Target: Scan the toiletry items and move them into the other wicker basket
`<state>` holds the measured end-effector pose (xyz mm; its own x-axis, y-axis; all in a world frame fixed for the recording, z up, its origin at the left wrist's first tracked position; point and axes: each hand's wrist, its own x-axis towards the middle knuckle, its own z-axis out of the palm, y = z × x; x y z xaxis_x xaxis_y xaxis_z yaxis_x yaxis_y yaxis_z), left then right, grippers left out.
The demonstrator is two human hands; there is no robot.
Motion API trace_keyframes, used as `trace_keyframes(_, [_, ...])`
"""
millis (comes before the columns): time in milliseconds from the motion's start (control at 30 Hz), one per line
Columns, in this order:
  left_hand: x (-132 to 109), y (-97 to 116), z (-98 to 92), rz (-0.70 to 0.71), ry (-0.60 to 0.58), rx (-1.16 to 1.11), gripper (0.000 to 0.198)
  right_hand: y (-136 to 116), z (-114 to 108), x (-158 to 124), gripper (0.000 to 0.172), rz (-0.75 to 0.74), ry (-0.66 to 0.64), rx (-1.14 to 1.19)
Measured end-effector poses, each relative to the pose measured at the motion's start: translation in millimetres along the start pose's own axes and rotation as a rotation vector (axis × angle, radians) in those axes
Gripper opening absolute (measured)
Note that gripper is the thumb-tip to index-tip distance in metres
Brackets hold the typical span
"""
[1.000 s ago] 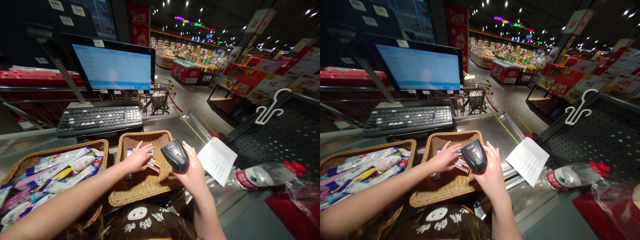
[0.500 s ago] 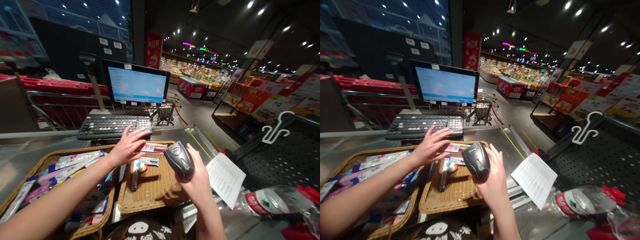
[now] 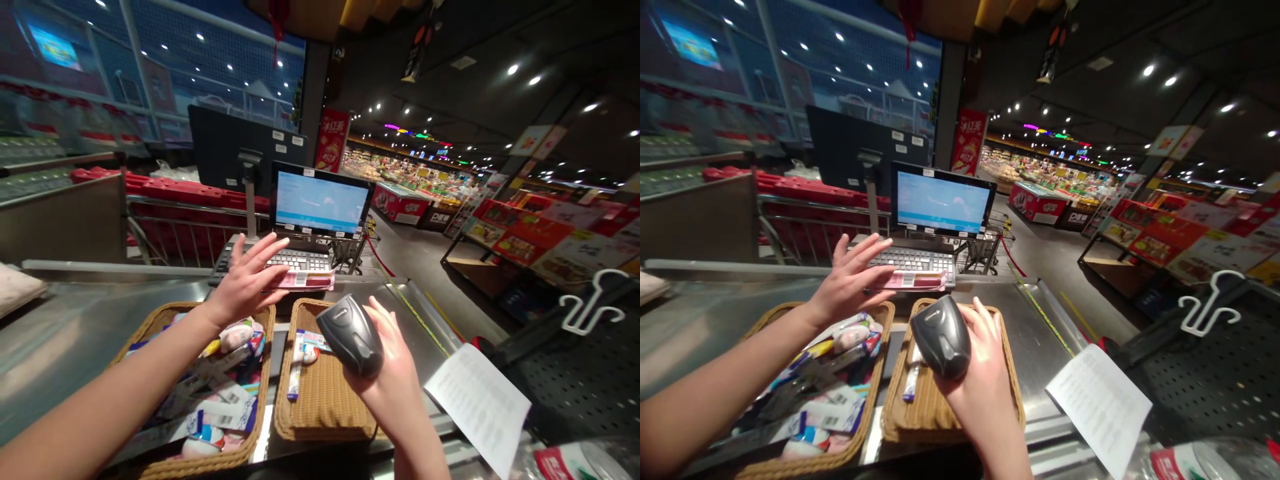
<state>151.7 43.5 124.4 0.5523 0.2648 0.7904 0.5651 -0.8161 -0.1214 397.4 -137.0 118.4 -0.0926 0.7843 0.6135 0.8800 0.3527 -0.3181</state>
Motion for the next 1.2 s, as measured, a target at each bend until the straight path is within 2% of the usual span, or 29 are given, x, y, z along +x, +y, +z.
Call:
trace_keyframes(200, [-23,-20,-30.2,0.017,-0.023,0.066,0.025,-32,19,11,0.052,-0.047,-0.062,0.028])
trace_keyframes(333, [-40,-33,-51.3,-0.031,-0.065,0.083,0.026,-54,30,15,0.050,-0.070,-0.120,0.076])
trace_keyframes(567, [-65,-47,-82.7,-0.070,-0.054,0.108,0.024,-81,46,15,0.046,-0.079,-0.178,0.101])
trace_keyframes(967, [-105,-68,-106.3,-0.121,-0.079,0.115,0.025,-105,65,10,0.051,-0.071,-0.198,0.093])
trace_keyframes(1200, [-143,-73,-114.2,-0.215,-0.120,0.109,0.025,-120,77,8,0.051,-0.008,-0.191,0.131])
